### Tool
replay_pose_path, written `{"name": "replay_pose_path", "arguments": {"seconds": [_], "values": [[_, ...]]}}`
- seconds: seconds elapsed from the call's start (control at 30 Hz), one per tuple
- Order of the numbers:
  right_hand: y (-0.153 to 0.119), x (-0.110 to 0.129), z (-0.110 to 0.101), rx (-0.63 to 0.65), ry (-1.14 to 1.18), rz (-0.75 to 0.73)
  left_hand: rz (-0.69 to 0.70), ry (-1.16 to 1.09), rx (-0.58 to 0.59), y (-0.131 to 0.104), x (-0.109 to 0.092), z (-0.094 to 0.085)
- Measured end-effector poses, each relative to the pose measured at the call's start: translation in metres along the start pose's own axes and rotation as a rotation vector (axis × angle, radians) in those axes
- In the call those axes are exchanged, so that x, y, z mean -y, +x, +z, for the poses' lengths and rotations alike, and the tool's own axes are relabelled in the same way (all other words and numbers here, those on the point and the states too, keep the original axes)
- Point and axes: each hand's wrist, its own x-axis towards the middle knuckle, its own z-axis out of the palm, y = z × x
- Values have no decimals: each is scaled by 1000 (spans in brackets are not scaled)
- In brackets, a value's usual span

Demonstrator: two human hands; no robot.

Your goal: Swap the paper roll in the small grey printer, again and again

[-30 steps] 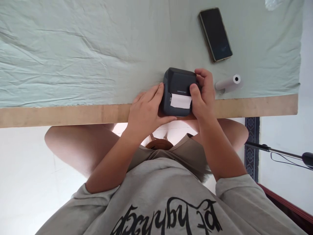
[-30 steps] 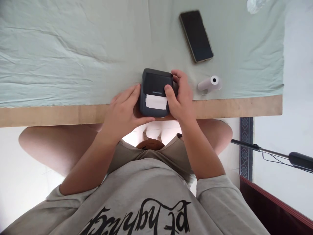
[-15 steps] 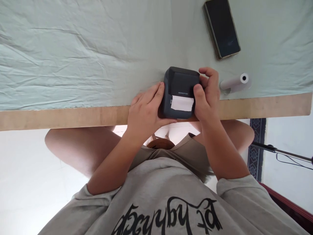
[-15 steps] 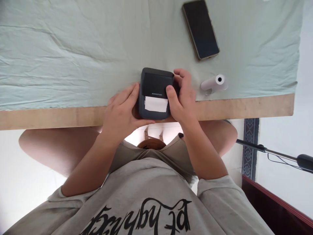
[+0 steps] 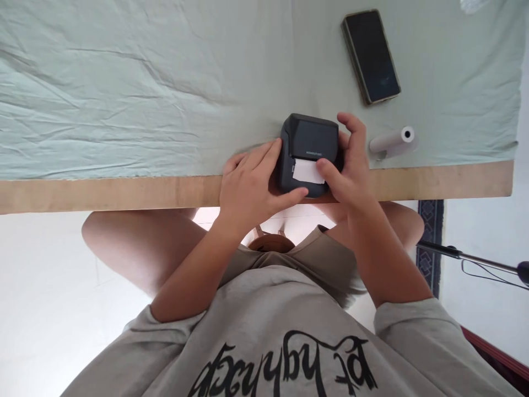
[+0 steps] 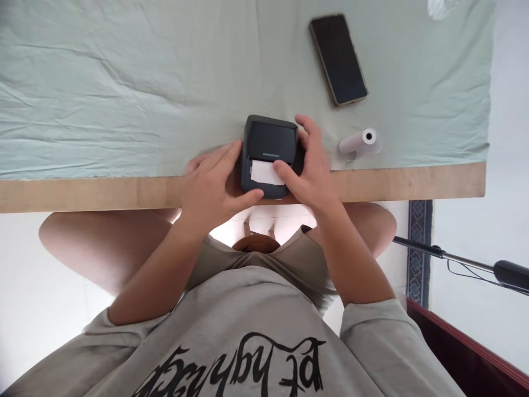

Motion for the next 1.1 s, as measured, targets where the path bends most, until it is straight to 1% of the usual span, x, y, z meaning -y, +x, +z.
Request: {"name": "replay_pose_path", "arguments": {"seconds": [0.03, 0.1, 0.2, 0.27, 0.4, 0.47, 0.53, 0.57, 0.6, 0.63, 0.7, 0.77, 0.83, 0.9, 0.93, 1.0, 1.03, 1.07, 1.1], "values": [[-1, -2, -2, -6, -12, -26, -7, -12, -8, 0, 0, 0], [-2, -4, -8, -79, -83, -66, -1, -25, -27, -1, -1, 1], [2, 5, -15, -208, -188, -16, 28, -35, -45, -2, -1, 2], [10, 18, -16, -236, -169, 32, 36, -41, -51, -2, 0, 2], [25, 43, -10, -312, -160, 15, 37, -43, -55, -2, 0, 2], [28, 48, -5, -366, -165, -4, 35, -37, -64, -2, 0, 2], [28, 49, -3, -376, -162, 11, 34, -33, -67, -2, 0, 2], [28, 49, -3, -349, -187, 21, 34, -33, -65, -3, 0, 2], [28, 49, -5, -290, -239, 32, 37, -33, -63, -3, 0, 2], [30, 49, -7, -202, -309, 46, 39, -34, -62, -3, -1, 2], [36, 52, -14, 14, -445, 87, 42, -36, -59, -3, -1, 2], [46, 56, -22, 213, -526, 118, 40, -37, -52, -3, -1, 2], [57, 61, -29, 365, -584, 105, 37, -35, -46, -3, -1, 2], [66, 66, -34, 476, -632, 69, 42, -32, -44, -3, -1, 1], [69, 68, -36, 508, -645, 53, 45, -36, -43, -3, 0, 0], [71, 70, -39, 518, -633, 35, 55, -60, -44, -4, 1, -1], [69, 69, -40, 489, -601, 31, 61, -78, -49, -4, 1, -1], [65, 67, -41, 432, -542, 30, 68, -94, -55, -5, 2, -1], [60, 63, -41, 347, -449, 34, 74, -106, -62, -5, 2, -1]]}}
